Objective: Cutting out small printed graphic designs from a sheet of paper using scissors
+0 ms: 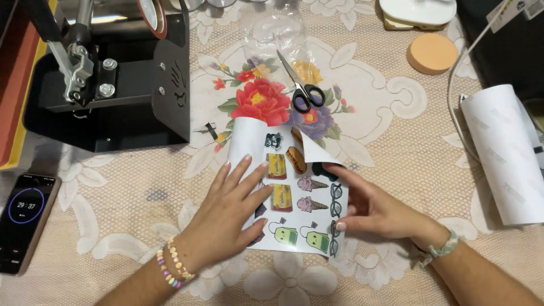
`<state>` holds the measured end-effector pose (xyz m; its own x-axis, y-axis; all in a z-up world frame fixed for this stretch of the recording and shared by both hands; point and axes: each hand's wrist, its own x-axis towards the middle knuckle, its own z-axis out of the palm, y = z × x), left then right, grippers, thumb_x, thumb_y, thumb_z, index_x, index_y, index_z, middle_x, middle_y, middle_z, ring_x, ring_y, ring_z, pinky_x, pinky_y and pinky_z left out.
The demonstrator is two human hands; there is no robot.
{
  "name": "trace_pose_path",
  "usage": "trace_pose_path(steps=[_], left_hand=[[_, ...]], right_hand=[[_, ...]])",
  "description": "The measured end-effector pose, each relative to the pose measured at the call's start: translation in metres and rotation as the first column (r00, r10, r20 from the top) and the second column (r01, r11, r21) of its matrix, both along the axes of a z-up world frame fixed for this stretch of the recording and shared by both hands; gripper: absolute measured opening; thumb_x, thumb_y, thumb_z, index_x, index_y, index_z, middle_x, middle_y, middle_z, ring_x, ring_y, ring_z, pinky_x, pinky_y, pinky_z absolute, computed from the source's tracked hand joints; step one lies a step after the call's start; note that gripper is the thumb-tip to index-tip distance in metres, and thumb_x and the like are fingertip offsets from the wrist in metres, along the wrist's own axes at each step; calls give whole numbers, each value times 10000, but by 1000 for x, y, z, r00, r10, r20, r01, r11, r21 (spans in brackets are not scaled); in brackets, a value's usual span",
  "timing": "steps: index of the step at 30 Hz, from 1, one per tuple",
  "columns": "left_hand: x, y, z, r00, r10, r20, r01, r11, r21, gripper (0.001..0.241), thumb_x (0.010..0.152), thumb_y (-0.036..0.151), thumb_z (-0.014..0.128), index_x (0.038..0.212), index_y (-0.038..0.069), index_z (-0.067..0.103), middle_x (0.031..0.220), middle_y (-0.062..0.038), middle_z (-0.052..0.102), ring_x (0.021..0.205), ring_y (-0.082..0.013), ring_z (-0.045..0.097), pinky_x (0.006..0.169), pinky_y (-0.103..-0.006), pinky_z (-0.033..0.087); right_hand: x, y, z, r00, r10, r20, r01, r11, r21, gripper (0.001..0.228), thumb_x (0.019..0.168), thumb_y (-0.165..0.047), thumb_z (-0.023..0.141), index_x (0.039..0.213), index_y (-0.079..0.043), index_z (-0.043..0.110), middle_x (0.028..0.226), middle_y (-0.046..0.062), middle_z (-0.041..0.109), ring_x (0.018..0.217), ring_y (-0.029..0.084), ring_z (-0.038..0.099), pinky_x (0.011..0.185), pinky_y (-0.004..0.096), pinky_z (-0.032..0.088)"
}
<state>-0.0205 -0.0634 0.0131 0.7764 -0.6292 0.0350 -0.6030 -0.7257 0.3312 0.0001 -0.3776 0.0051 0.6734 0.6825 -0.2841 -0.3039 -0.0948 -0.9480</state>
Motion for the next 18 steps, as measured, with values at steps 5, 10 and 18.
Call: trace_pose_path(steps=[5,10,18], left_hand=[[-1,-13,-11,974,-74,216,52,993,109,518,860,404,624,1290,123,560,1443,-169,499,1462,-417,303,1193,-600,163],[1,-18,-13,959,-98,265,72,992,103,599,868,423,591,1382,124,520,1445,-147,498,1454,-397,317,1166,-619,175],[0,-15,-7,982,-81,168,81,997,6,309,794,167,583,1076,63,656,1202,-202,624,1283,-421,452,1179,-691,135]], right_hand=[[1,-6,-9,964,2,264,15,998,-65,739,804,-189,797,1458,-163,456,1448,173,514,1075,221,464,843,371,466],[7,-12,6,839,-43,543,-8,996,90,418,885,-279,758,1271,-148,668,1543,209,473,1440,345,483,1177,486,387],[19,-16,-1,768,-344,540,450,890,-73,207,883,-116,698,1066,-55,774,1019,93,808,898,168,790,803,250,649]])
